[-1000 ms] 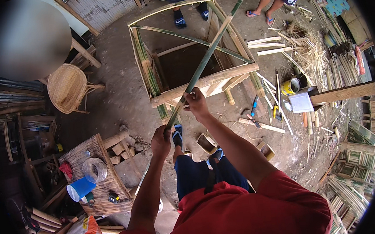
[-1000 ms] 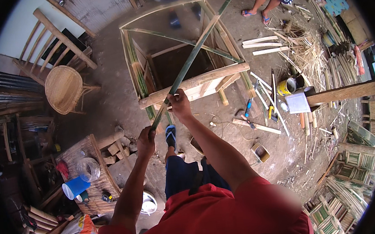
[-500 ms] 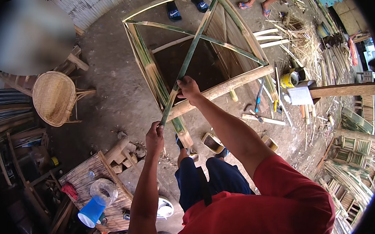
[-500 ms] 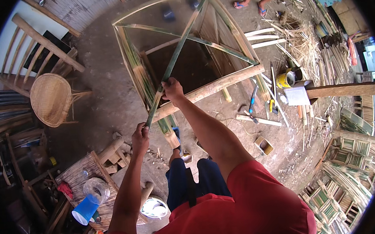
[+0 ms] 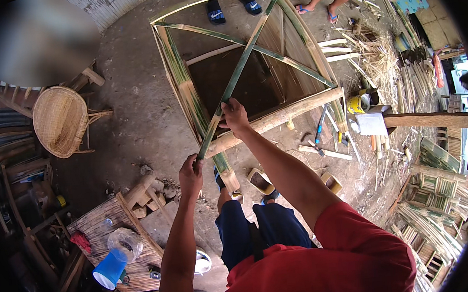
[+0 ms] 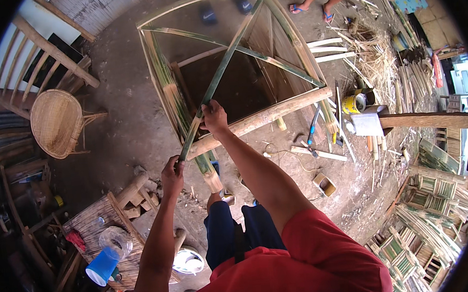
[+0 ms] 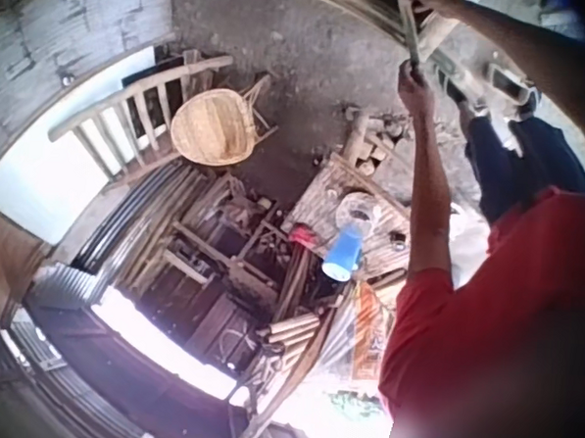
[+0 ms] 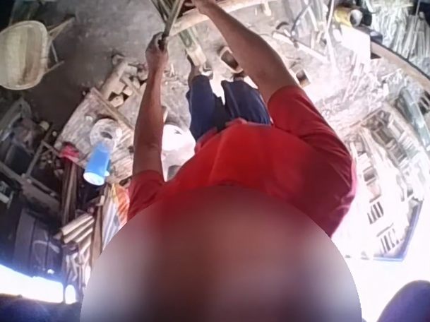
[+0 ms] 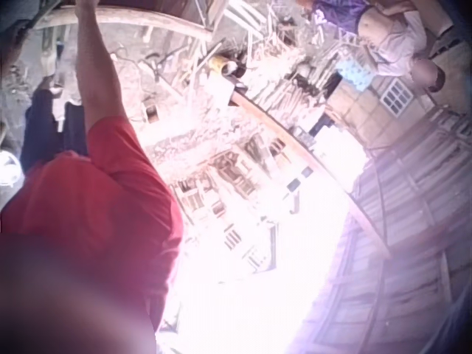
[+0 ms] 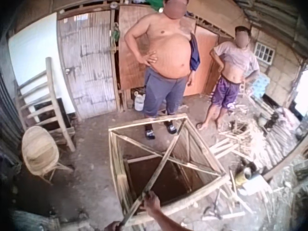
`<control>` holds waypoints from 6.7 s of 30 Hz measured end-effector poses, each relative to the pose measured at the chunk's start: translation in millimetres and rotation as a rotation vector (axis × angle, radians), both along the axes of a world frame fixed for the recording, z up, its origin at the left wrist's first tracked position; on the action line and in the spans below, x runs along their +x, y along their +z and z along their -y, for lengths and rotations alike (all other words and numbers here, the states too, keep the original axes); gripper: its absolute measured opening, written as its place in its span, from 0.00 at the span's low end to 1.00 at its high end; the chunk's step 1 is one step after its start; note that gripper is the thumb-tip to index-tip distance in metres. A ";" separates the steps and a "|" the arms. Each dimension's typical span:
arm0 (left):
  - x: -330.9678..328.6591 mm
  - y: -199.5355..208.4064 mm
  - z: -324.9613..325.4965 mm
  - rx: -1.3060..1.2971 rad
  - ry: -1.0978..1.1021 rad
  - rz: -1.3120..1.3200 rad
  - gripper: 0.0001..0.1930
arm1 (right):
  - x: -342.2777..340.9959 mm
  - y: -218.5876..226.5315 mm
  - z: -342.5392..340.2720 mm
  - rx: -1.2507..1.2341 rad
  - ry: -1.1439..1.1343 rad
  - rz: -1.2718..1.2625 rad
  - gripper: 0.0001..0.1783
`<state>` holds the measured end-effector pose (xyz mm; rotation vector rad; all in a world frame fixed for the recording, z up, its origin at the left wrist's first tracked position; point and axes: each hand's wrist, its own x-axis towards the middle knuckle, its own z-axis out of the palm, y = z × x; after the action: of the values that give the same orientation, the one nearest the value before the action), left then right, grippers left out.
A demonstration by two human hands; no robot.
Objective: The person assembles a bamboo frame by cutting bamboo strips, measuring the frame with a tape measure, and hammering nails to secure joints. The person repeatedly measures and adjusts the frame while adding cross-bracing pieces.
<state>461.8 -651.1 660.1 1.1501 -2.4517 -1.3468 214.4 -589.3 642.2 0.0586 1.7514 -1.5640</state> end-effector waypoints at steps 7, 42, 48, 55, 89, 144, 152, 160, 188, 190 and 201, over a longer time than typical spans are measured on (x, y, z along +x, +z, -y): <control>-6.4 -0.6 -3.3 -0.073 0.033 -0.020 0.16 | -1.0 -11.7 3.3 -0.046 -0.079 0.013 0.10; -198.9 47.4 109.1 -0.548 -1.777 0.149 0.23 | -7.8 -3.4 4.4 0.012 -0.186 0.162 0.10; -199.4 52.7 106.3 -0.614 -1.775 0.180 0.23 | -13.1 -13.5 5.0 0.079 -0.154 0.188 0.10; -226.2 51.5 92.0 -0.925 -2.090 0.056 0.22 | 68.6 4.4 -39.6 0.247 -0.354 -0.317 0.13; -282.0 132.2 -419.0 -0.491 -0.641 0.628 0.29 | 11.5 15.3 -837.2 0.415 -0.355 -0.102 0.13; -478.2 -607.0 -730.7 -0.017 -0.545 0.486 0.37 | -163.8 -580.1 -834.0 0.534 -0.071 -0.768 0.25; -402.8 -561.6 -678.2 -0.173 -0.838 0.305 0.29 | -159.6 -587.0 -836.9 0.554 -0.075 -0.758 0.23; -439.3 -562.9 -681.7 -0.058 -0.914 0.159 0.30 | -184.0 -575.6 -840.5 0.485 -0.283 -0.773 0.17; -451.8 -565.9 -688.2 0.122 -0.905 0.306 0.30 | -209.0 -588.3 -862.8 0.401 -0.183 -0.585 0.14; -454.2 -566.9 -688.4 0.143 -0.876 0.321 0.31 | -203.4 -582.8 -859.8 0.437 -0.234 -0.559 0.15; -454.0 -580.0 -675.8 -0.180 -0.938 0.306 0.36 | -221.4 -544.0 -880.5 0.387 -0.259 -0.549 0.12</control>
<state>7.8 24.7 80.1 0.1081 -3.4480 -1.0804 -7.0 291.2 98.2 0.0507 2.5533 -1.4819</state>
